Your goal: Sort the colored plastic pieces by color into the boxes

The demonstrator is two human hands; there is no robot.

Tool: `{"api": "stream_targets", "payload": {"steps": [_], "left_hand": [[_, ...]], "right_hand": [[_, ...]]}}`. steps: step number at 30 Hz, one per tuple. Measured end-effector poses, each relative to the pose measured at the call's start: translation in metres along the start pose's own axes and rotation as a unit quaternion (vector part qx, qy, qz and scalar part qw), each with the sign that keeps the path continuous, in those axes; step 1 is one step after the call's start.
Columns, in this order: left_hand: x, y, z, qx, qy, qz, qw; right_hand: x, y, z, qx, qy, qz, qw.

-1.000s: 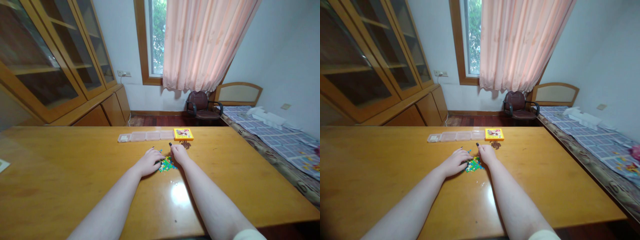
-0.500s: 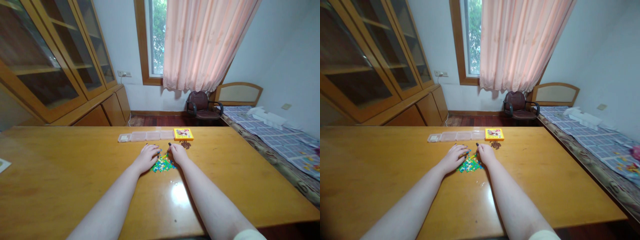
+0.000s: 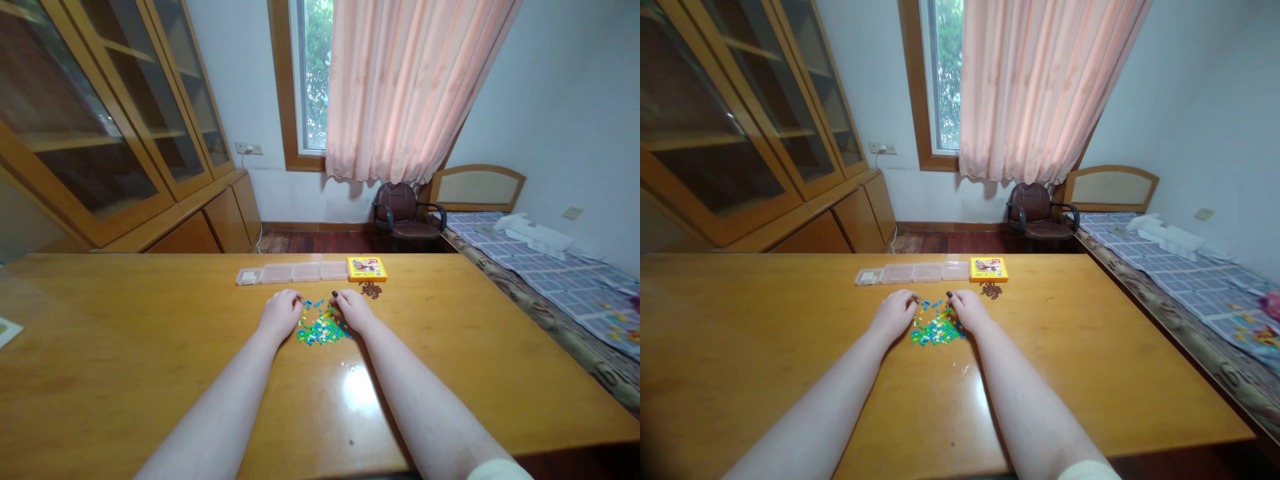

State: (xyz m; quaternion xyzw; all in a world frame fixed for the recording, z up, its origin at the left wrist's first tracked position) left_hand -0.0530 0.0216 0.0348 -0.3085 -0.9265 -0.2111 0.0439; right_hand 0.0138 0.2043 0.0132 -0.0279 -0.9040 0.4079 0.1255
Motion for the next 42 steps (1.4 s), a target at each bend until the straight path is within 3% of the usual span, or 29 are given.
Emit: {"api": "stream_targets", "payload": {"steps": [7,11,14,17,24,30,35,38,42], "left_hand": [[0.0,-0.003,-0.001,0.017,-0.024,0.012,1.0],[0.0,0.005,0.008,-0.011,-0.054,0.065,0.996],[-0.001,0.011,0.011,-0.03,-0.072,0.096,0.992],[-0.001,0.011,0.009,-0.032,-0.065,0.09,0.993],[-0.001,0.009,0.012,-0.032,-0.075,0.1,0.992],[-0.002,0.013,0.012,-0.038,-0.075,0.122,0.989],[0.001,0.004,0.012,-0.015,-0.048,0.087,0.995],[0.0,0.004,0.017,-0.007,-0.071,0.086,0.994],[-0.003,0.011,0.019,-0.02,-0.099,0.115,0.988]], "right_hand": [[0.001,0.002,-0.005,-0.03,0.034,0.008,0.999],[0.001,-0.004,-0.001,-0.03,-0.015,-0.016,0.999],[0.0,-0.009,-0.001,-0.037,-0.016,-0.045,0.998],[-0.001,-0.01,-0.003,-0.042,-0.006,-0.054,0.998],[-0.004,-0.02,0.009,-0.043,-0.087,-0.113,0.989],[-0.002,-0.017,0.004,-0.046,-0.047,-0.113,0.991],[-0.005,-0.02,0.01,-0.021,-0.087,-0.148,0.985],[-0.004,-0.021,0.012,-0.053,-0.085,-0.133,0.986],[-0.001,-0.016,0.003,-0.061,-0.032,-0.097,0.993]]}}
Point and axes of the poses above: each hand's wrist, its own x-axis towards the middle knuckle, its own z-axis out of the palm, y = z × x, the point moved 5 cm from there along x, towards the middle knuckle, and after that the axes turned 1 degree about -y, right-handed, at the moved point
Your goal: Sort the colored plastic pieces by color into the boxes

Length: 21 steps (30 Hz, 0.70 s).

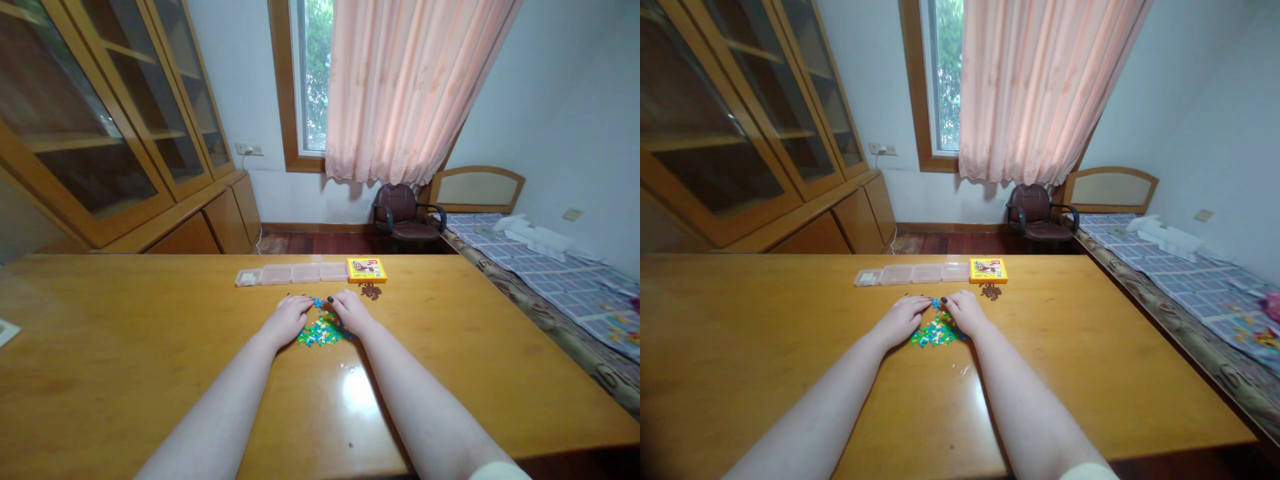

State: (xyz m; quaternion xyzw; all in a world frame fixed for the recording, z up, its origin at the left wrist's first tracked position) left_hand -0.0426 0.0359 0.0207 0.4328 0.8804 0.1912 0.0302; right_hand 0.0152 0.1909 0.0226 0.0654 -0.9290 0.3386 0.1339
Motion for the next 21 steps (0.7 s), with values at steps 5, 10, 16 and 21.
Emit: {"api": "stream_targets", "payload": {"steps": [5,10,16,21], "left_hand": [[-0.001,0.006,-0.006,-0.002,0.018,0.053,0.998],[-0.001,0.01,-0.002,0.014,-0.006,0.079,0.997],[-0.002,0.007,-0.003,0.026,0.016,0.055,0.998],[-0.003,0.014,-0.006,-0.002,0.015,0.12,0.993]], "right_hand": [[-0.002,0.005,-0.002,0.043,0.012,0.014,0.999],[-0.001,0.002,0.003,0.021,-0.012,-0.004,1.0],[-0.001,0.01,-0.005,-0.012,0.033,0.053,0.998],[-0.002,0.006,0.001,0.039,0.011,0.012,0.999]]}}
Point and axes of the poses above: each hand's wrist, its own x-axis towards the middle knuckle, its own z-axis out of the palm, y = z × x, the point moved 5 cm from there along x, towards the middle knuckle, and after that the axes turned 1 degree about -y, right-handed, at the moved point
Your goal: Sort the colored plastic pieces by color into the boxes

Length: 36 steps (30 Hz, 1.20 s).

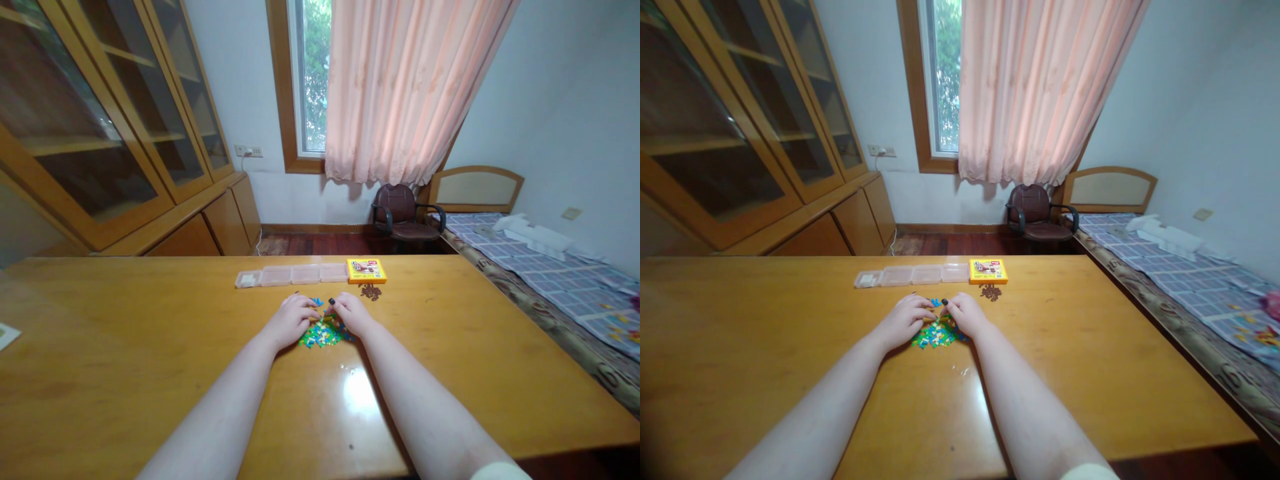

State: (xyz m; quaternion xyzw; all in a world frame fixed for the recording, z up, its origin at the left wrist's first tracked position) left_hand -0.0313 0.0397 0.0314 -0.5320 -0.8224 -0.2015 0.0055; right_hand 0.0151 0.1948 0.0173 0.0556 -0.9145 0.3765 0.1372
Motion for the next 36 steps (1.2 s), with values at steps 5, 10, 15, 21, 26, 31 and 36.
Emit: {"api": "stream_targets", "payload": {"steps": [5,10,15,21,26,31,36], "left_hand": [[0.0,0.004,0.005,-0.004,-0.036,0.033,0.999],[0.0,-0.007,0.003,0.019,0.0,-0.001,1.0],[0.0,-0.003,-0.003,0.002,0.01,0.018,1.0],[0.0,0.004,0.001,-0.022,-0.038,0.03,0.999],[-0.001,-0.005,-0.004,0.016,-0.035,-0.02,0.999],[-0.004,-0.01,-0.012,0.018,-0.021,-0.016,0.999],[-0.006,-0.005,-0.007,0.008,-0.052,0.029,0.998]], "right_hand": [[0.0,0.0,0.0,-0.01,-0.006,0.01,1.0],[0.001,0.0,-0.006,0.007,0.023,0.041,0.999],[0.002,-0.007,0.003,-0.012,-0.036,-0.026,0.999],[0.002,0.002,0.003,-0.012,-0.026,-0.011,1.0],[0.002,0.004,-0.001,-0.014,-0.005,0.018,1.0],[0.002,0.006,-0.007,0.012,0.018,0.05,0.998],[0.002,-0.003,0.0,-0.035,-0.026,0.013,0.999]]}}
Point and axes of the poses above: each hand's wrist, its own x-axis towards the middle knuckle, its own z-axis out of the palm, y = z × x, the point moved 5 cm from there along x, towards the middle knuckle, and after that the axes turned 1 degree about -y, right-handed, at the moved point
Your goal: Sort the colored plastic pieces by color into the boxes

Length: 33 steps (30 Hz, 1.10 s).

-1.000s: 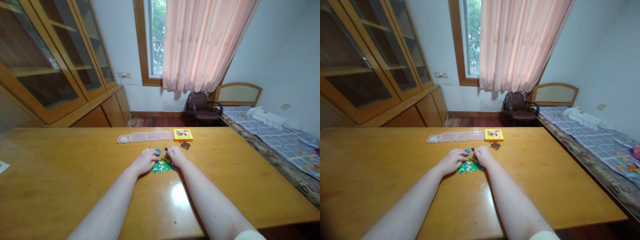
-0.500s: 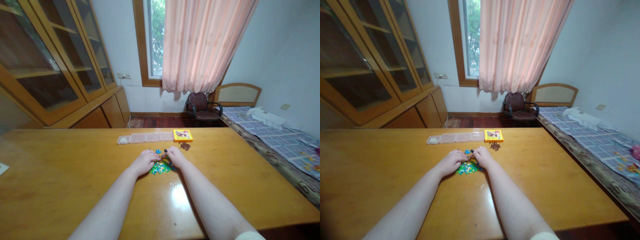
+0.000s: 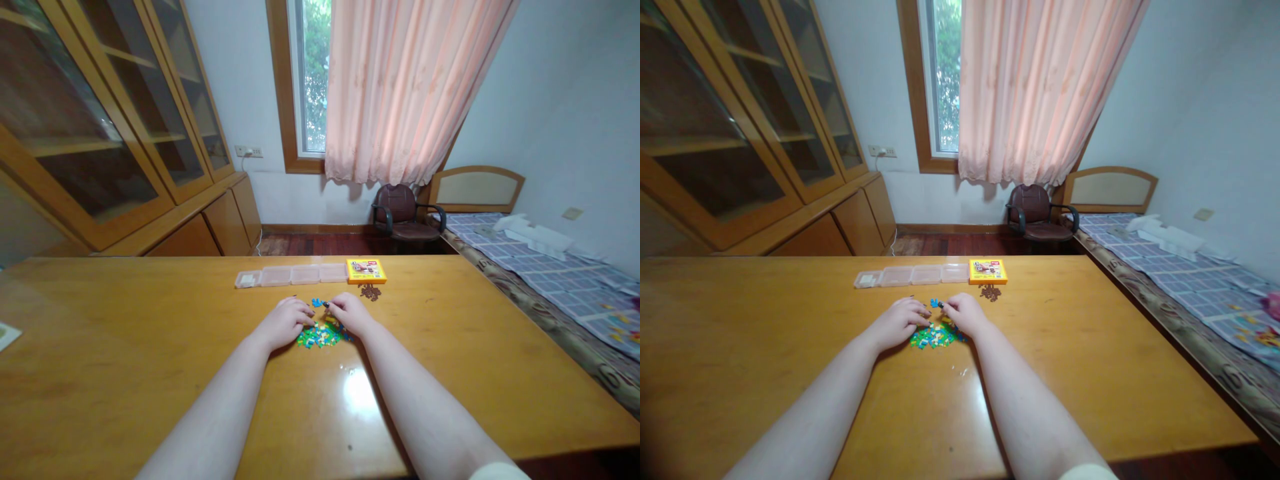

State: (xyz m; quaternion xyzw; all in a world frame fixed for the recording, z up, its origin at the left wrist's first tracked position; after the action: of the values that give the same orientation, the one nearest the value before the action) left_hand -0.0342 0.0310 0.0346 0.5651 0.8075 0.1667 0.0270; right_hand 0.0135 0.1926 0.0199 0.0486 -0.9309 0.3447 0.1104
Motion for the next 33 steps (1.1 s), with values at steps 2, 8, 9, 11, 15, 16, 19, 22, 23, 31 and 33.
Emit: {"api": "stream_targets", "payload": {"steps": [2,8,9,11,15,16,19,22,23,31,33], "left_hand": [[0.0,-0.002,0.001,0.013,0.001,-0.009,1.0],[-0.002,-0.015,-0.003,0.045,0.026,-0.054,0.997],[-0.002,-0.016,-0.005,0.045,0.031,-0.059,0.997],[-0.003,-0.015,-0.006,0.036,0.035,-0.058,0.997],[-0.002,-0.005,-0.003,0.009,0.018,-0.014,1.0],[-0.002,-0.004,-0.002,0.007,0.013,-0.006,1.0],[-0.002,-0.005,0.0,0.014,0.006,-0.004,1.0],[-0.002,-0.011,-0.001,0.028,0.015,-0.022,0.999],[-0.002,-0.013,-0.002,0.033,0.019,-0.032,0.999],[-0.003,-0.01,-0.006,0.028,0.036,-0.042,0.998],[-0.003,-0.007,-0.003,0.022,0.026,-0.019,0.999]], "right_hand": [[0.0,-0.008,0.001,-0.025,-0.008,-0.04,0.999],[-0.004,-0.027,0.009,-0.046,-0.076,-0.145,0.985],[-0.005,-0.027,0.01,-0.053,-0.08,-0.145,0.985],[-0.006,-0.027,0.01,-0.066,-0.083,-0.137,0.985],[-0.005,-0.025,0.007,-0.093,-0.066,-0.111,0.987],[-0.005,-0.024,0.005,-0.099,-0.055,-0.102,0.988],[-0.005,-0.024,0.001,-0.103,-0.034,-0.097,0.989],[-0.006,-0.03,0.006,-0.088,-0.057,-0.133,0.985],[-0.007,-0.032,0.008,-0.085,-0.069,-0.145,0.983],[-0.008,-0.032,0.009,-0.117,-0.059,-0.124,0.984],[-0.007,-0.029,0.005,-0.111,-0.048,-0.119,0.985]]}}
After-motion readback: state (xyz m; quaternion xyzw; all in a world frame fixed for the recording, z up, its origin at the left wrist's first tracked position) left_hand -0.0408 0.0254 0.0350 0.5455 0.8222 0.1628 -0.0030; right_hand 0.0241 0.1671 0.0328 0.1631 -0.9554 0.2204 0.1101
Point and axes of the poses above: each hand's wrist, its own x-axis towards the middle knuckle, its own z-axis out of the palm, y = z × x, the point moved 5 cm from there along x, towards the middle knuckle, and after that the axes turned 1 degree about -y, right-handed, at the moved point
